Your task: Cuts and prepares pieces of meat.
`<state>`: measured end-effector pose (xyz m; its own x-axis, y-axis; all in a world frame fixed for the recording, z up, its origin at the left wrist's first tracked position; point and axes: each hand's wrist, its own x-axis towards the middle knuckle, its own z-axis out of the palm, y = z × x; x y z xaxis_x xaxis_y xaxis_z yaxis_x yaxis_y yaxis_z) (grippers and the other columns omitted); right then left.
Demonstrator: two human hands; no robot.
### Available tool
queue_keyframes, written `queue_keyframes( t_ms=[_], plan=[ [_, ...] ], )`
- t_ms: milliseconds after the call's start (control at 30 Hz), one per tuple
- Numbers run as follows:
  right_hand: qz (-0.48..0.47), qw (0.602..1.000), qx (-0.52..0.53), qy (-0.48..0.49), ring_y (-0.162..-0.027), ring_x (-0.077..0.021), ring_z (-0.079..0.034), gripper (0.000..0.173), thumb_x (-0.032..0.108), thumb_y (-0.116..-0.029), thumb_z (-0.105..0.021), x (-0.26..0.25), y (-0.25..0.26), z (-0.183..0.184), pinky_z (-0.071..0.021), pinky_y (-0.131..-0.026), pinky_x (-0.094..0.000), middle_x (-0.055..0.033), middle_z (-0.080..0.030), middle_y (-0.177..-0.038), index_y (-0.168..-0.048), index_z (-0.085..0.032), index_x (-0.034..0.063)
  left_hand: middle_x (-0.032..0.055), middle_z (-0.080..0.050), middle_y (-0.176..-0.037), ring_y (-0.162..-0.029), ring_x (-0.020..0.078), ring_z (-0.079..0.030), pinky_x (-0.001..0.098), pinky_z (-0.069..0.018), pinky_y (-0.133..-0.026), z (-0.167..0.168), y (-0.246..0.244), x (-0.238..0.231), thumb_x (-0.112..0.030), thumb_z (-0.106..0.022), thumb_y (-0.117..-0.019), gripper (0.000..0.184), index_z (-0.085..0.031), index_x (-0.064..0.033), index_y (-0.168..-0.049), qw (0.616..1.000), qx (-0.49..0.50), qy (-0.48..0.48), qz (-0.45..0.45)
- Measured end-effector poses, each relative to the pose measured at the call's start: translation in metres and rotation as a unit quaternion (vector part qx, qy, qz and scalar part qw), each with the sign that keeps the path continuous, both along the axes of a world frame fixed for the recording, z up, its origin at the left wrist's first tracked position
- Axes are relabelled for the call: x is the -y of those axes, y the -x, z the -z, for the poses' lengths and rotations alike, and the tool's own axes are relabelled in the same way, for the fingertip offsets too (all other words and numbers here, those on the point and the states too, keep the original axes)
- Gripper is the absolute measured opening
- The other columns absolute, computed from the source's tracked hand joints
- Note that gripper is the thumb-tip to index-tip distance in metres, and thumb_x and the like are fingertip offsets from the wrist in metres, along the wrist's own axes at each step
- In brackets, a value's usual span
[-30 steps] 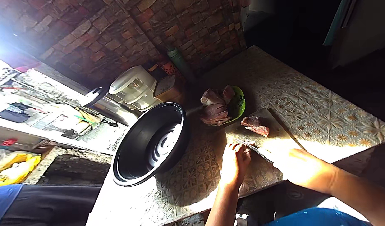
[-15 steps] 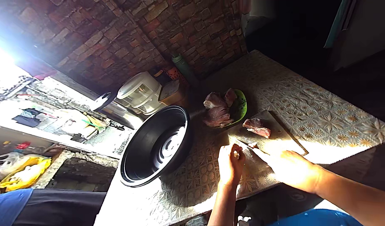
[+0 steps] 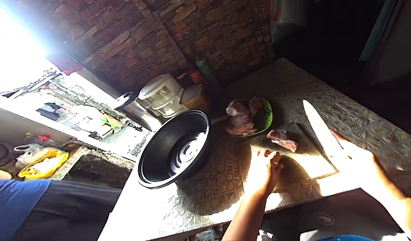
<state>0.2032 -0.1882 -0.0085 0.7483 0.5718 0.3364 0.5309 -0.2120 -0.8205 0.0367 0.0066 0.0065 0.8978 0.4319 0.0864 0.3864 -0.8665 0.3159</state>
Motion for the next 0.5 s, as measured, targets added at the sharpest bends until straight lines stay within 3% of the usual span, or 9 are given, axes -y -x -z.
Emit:
queue_keyframes(
  t_ms=[33, 100, 167, 300, 433, 500],
  plan=[
    [0.026, 0.999, -0.025, -0.005, -0.099, -0.0294, -0.073, 0.052, 0.003, -0.0989, -0.057, 0.000, -0.003, 0.008, -0.0572, -0.090, -0.0454, -0.0251, -0.071, -0.123, -0.150, -0.049, -0.0020, 0.0110, -0.071, -0.118, -0.116, 0.0292, -0.063, 0.0466, -0.0483, -0.103, 0.001, -0.002, -0.001, -0.028, -0.066, -0.0978, 0.029, -0.075, -0.0159, -0.122, 1.000, -0.014, -0.001, 0.011],
    [0.050, 0.996, -0.072, -0.033, -0.061, -0.0139, -0.058, 0.055, 0.002, -0.0986, -0.056, 0.000, -0.008, 0.023, -0.0524, -0.057, -0.0327, -0.0204, -0.071, -0.097, -0.152, -0.046, -0.0021, 0.0115, -0.070, -0.117, -0.116, 0.0285, -0.063, 0.0459, -0.0490, -0.102, -0.001, -0.007, -0.005, -0.024, -0.061, -0.0999, 0.024, -0.075, -0.0143, -0.117, 0.999, -0.049, 0.011, 0.014],
    [0.050, 0.996, -0.062, -0.045, -0.051, -0.0113, -0.051, 0.057, 0.003, -0.0971, -0.055, -0.001, -0.010, 0.031, -0.0482, -0.049, -0.0310, -0.0208, -0.069, -0.091, -0.153, -0.045, -0.0023, 0.0129, -0.070, -0.113, -0.114, 0.0289, -0.064, 0.0458, -0.0497, -0.101, -0.003, -0.009, -0.008, -0.023, -0.056, -0.1014, 0.024, -0.074, -0.0095, -0.110, 0.998, -0.062, 0.016, 0.020],
    [0.027, 0.999, -0.011, -0.016, -0.073, -0.0316, -0.068, 0.057, 0.007, -0.0962, -0.055, -0.004, -0.009, 0.034, -0.0563, -0.071, -0.0500, -0.0310, -0.071, -0.107, -0.151, -0.047, -0.0035, 0.0143, -0.071, -0.106, -0.107, 0.0286, -0.068, 0.0449, -0.0533, -0.094, -0.009, -0.001, -0.009, -0.021, -0.057, -0.0998, 0.024, -0.074, -0.0050, -0.102, 0.999, -0.043, 0.007, 0.024],
    [0.031, 0.999, -0.008, -0.016, -0.077, -0.0278, -0.066, 0.057, 0.006, -0.0959, -0.054, -0.004, -0.007, 0.032, -0.0551, -0.073, -0.0441, -0.0311, -0.070, -0.111, -0.151, -0.046, -0.0055, 0.0112, -0.074, -0.100, -0.098, 0.0249, -0.071, 0.0406, -0.0578, -0.089, -0.049, 0.028, -0.031, -0.018, -0.068, -0.0927, 0.015, -0.077, -0.0066, -0.097, 0.984, 0.159, -0.065, -0.040],
    [0.021, 1.000, -0.003, -0.015, -0.094, -0.0321, -0.071, 0.056, 0.005, -0.0962, -0.055, -0.003, -0.005, 0.032, -0.0561, -0.088, -0.0439, -0.0318, -0.068, -0.122, -0.151, -0.046, -0.0061, 0.0059, -0.074, -0.098, -0.089, 0.0161, -0.071, 0.0346, -0.0597, -0.081, -0.074, 0.047, -0.055, -0.021, -0.070, -0.0919, 0.014, -0.078, -0.0102, -0.098, 0.951, 0.263, -0.134, -0.088]
  ],
)
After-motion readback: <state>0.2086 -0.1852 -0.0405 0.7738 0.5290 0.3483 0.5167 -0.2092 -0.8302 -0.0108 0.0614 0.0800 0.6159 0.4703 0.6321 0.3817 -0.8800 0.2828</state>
